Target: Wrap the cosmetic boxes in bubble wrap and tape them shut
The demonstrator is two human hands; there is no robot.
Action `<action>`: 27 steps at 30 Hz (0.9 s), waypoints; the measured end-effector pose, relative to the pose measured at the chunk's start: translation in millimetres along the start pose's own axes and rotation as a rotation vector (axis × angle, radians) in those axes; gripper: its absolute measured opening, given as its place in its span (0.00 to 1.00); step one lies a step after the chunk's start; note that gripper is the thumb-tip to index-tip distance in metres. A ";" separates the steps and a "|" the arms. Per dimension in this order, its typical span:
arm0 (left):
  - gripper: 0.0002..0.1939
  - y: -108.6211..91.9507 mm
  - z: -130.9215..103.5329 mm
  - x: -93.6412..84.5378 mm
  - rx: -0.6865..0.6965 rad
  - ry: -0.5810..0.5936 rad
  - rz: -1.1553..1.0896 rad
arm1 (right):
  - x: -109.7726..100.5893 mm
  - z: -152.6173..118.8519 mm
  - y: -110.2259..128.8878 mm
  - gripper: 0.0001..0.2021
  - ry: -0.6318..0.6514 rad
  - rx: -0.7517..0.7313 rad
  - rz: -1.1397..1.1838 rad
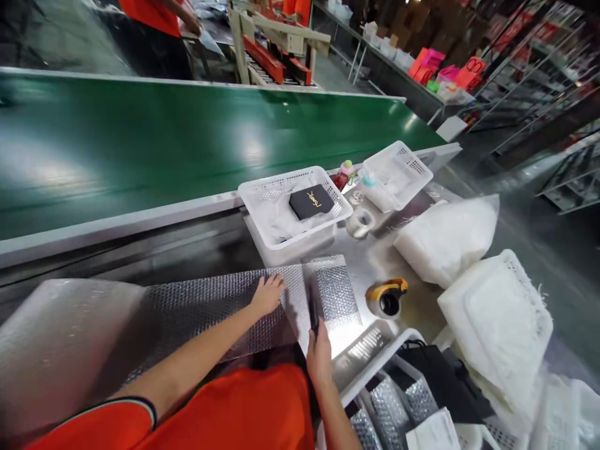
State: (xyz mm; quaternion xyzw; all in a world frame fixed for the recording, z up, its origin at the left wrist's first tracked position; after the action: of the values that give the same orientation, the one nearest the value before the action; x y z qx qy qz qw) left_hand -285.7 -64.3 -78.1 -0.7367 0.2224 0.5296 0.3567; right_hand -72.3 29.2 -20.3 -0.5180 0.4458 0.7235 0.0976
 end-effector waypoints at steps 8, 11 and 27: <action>0.46 9.8 7.1 -4.3 0.034 0.041 -0.053 | 50.8 28.9 7.4 0.23 0.163 0.119 -0.104; 0.46 10.0 9.2 -6.5 0.027 0.040 -0.055 | 61.2 44.6 22.4 0.24 0.251 0.106 -0.218; 0.44 3.6 16.7 -6.6 0.006 0.032 0.033 | 102.0 81.7 51.2 0.25 0.360 0.069 -0.407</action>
State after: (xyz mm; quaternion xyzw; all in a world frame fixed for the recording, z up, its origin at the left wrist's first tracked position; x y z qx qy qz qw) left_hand -300.9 -54.3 -76.0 -0.7402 0.2418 0.5231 0.3465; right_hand -202.6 27.6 -72.4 -0.7135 0.3672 0.5697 0.1776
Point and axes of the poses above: each hand's wrist, its own z-axis towards the middle knuckle, its own x-axis out of the palm, y = z × x, the point moved 5 cm from there along z, towards the middle knuckle, and after that the axes turned 12 degrees about -y, right-handed, at the moved point
